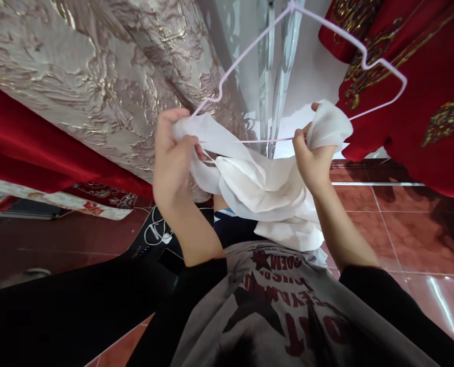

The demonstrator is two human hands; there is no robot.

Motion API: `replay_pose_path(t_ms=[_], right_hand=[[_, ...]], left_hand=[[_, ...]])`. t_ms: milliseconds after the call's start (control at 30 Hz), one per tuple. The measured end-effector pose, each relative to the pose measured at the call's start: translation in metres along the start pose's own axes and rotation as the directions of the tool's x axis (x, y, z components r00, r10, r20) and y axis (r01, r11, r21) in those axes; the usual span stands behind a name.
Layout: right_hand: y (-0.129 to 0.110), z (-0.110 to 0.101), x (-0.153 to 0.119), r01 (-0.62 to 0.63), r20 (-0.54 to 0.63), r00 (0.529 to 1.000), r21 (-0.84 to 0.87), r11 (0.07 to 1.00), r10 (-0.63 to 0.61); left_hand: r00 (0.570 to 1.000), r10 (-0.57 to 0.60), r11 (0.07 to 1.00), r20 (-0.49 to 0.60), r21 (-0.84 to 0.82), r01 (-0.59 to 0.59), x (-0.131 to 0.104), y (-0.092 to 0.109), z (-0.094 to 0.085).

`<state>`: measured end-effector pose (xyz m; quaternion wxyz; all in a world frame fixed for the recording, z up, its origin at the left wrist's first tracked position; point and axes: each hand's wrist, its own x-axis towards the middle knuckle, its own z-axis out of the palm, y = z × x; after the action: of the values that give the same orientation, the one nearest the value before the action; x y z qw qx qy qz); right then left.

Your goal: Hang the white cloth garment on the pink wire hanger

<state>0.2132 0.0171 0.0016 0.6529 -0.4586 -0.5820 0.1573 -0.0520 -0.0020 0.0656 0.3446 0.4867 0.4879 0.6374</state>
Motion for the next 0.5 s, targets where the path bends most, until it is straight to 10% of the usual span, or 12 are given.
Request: replay_pose_path(t_ms=[233,500], right_hand=[[-0.014,0.022,-0.014,-0.038,0.008,0.999,0.030,0.999,0.038],[-0.013,0.004,-0.007,-0.088,0.007,0.996,0.010,0.996,0.087]], left_hand=[[0.969,0.233,0.857,0.086,0.453,-0.246,0.020,0.029,-0.026],[0.933,0.352,0.853,0.078,0.385,-0.353,0.024,0.042,-0.021]])
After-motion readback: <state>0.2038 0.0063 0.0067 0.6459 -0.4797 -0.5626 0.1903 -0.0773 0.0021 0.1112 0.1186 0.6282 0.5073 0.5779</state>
